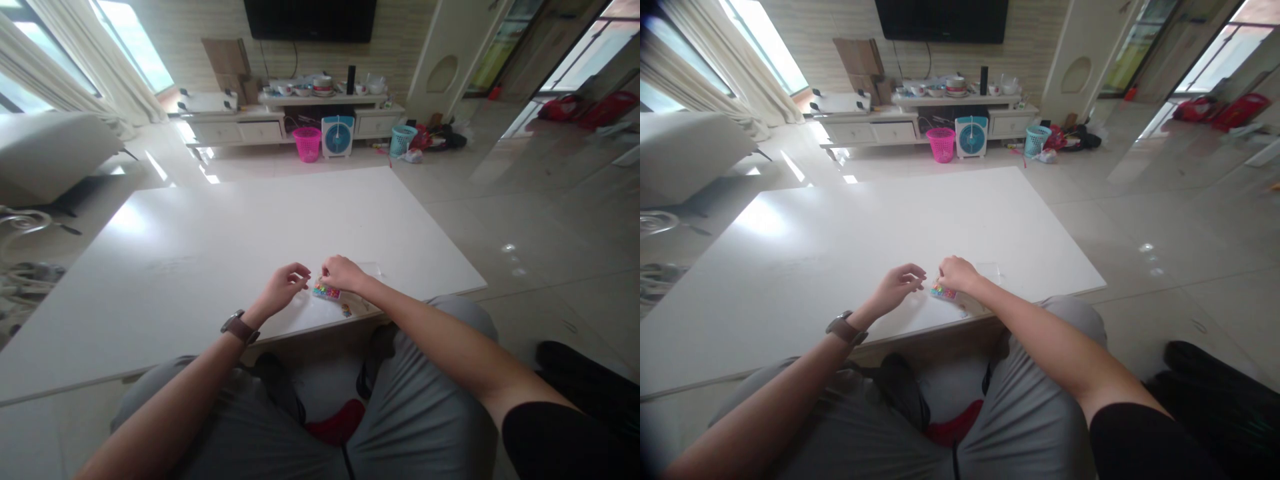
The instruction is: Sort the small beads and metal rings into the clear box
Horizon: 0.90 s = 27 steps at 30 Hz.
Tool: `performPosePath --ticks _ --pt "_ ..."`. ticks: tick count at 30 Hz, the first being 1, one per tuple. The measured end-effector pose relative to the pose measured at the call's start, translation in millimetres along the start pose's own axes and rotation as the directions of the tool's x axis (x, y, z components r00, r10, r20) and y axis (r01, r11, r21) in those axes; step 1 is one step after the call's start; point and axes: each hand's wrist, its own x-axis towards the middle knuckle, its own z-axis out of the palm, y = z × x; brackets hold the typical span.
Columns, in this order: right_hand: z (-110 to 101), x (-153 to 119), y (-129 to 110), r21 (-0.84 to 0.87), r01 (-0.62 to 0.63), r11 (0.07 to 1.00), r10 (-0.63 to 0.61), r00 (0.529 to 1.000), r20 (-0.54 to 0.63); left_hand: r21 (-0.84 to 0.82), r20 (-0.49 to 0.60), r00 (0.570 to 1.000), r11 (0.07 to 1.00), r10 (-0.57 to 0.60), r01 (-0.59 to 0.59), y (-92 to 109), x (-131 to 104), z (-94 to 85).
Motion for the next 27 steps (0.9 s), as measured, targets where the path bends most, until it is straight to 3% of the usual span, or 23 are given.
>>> performPosePath --ticks 9,16,24,27 --pt "-27 4 12 0.176 -0.066 0.982 0.069 0.998 -0.011 0.011 -0.004 1.0 1.0 0.015 -0.015 -1 2 0.1" --pt "-33 -6 21 0.046 -0.064 0.997 0.057 0.988 0.145 0.05 -0.007 1.0 0.999 0.022 -0.022 -5 2 -0.6" --pt "-33 -11 18 -0.038 0.024 0.999 -0.021 0.996 0.088 0.092 0.005 1.0 0.996 0.005 -0.005 -3 0 1.6" --pt "-29 -11 18 -0.041 0.063 0.997 -0.057 0.99 0.128 0.109 0.013 1.0 0.994 0.005 -0.006 -4 0 2.8"
